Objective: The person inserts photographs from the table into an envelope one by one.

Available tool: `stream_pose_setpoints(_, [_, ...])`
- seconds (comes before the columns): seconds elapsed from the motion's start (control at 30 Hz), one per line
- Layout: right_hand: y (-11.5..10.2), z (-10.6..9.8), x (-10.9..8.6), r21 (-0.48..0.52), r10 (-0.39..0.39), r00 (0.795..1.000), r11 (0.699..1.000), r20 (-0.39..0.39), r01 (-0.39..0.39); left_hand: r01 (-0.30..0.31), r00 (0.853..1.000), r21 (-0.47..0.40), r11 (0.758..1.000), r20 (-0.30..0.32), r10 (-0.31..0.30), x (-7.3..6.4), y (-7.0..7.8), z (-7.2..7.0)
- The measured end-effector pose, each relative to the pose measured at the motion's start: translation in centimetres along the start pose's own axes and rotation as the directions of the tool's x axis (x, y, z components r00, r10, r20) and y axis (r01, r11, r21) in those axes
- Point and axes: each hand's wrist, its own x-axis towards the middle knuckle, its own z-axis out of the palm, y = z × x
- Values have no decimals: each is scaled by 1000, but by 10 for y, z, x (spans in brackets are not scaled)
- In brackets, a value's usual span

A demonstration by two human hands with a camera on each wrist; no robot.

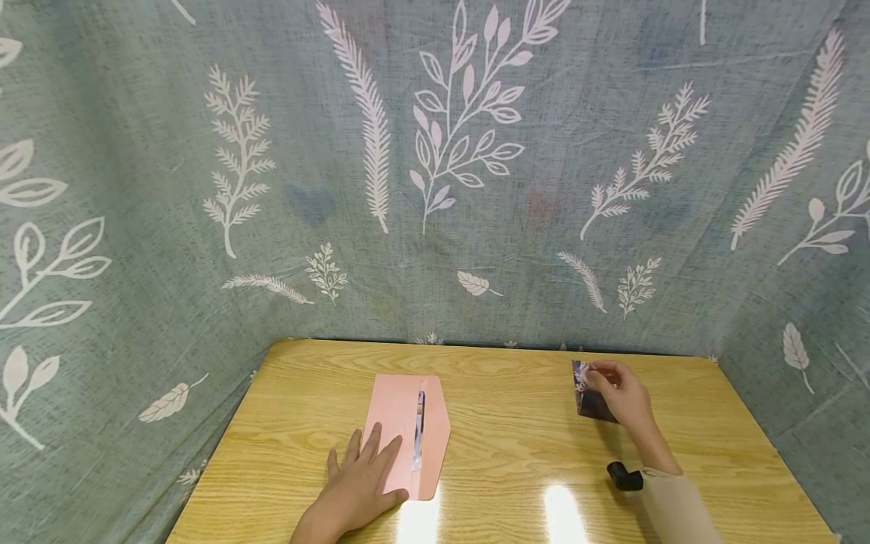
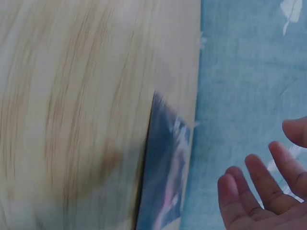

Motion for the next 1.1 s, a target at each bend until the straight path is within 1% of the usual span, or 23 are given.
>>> stream_pose_setpoints(0.13, [13,-6,3,-11,45,999,999,14,-45,4,1000,-5,1000,7,-4,0,0,0])
stream_pose_setpoints(0.3, [27,-12,10,-1,133,991,991,24,-133,2,1000,-4,1000,9,-2,0,0,0])
stream_pose_setpoints(0.37, [31,-14,12,-1,164,985,987,47,-164,0,1000,-5,1000,9,0,0,0,-1])
stream_pose_setpoints(0.47, [37,-17,15,-14,200,974,980,104,-199,1,1000,-6,1000,12,-1,0,0,-2])
stream_pose_setpoints(0.57, [42,-21,18,-38,217,963,976,162,-213,5,1000,-7,1000,14,-5,0,1,-2])
stream_pose_setpoints(0.67, [47,-24,21,-86,202,960,978,194,-189,9,1000,-11,1000,18,-8,0,2,-3])
stream_pose_setpoints(0.7, [49,-25,22,-111,189,962,979,197,-170,10,1000,-14,1000,19,-9,0,2,-3])
stream_pose_setpoints(0.83, [55,-27,28,-199,139,973,975,184,-101,11,1000,-22,1000,22,-11,0,3,-5])
stream_pose_setpoints(0.93, [58,-27,32,-239,108,981,969,163,-67,11,1000,-20,1000,22,-10,0,3,-5])
stream_pose_setpoints(1.0, [58,-27,34,-263,99,982,963,162,-53,10,1000,-10,1000,22,-10,0,3,-5])
stream_pose_setpoints(1.1, [57,-28,37,-289,105,979,956,176,-51,11,1000,0,1000,25,-11,0,3,-4])
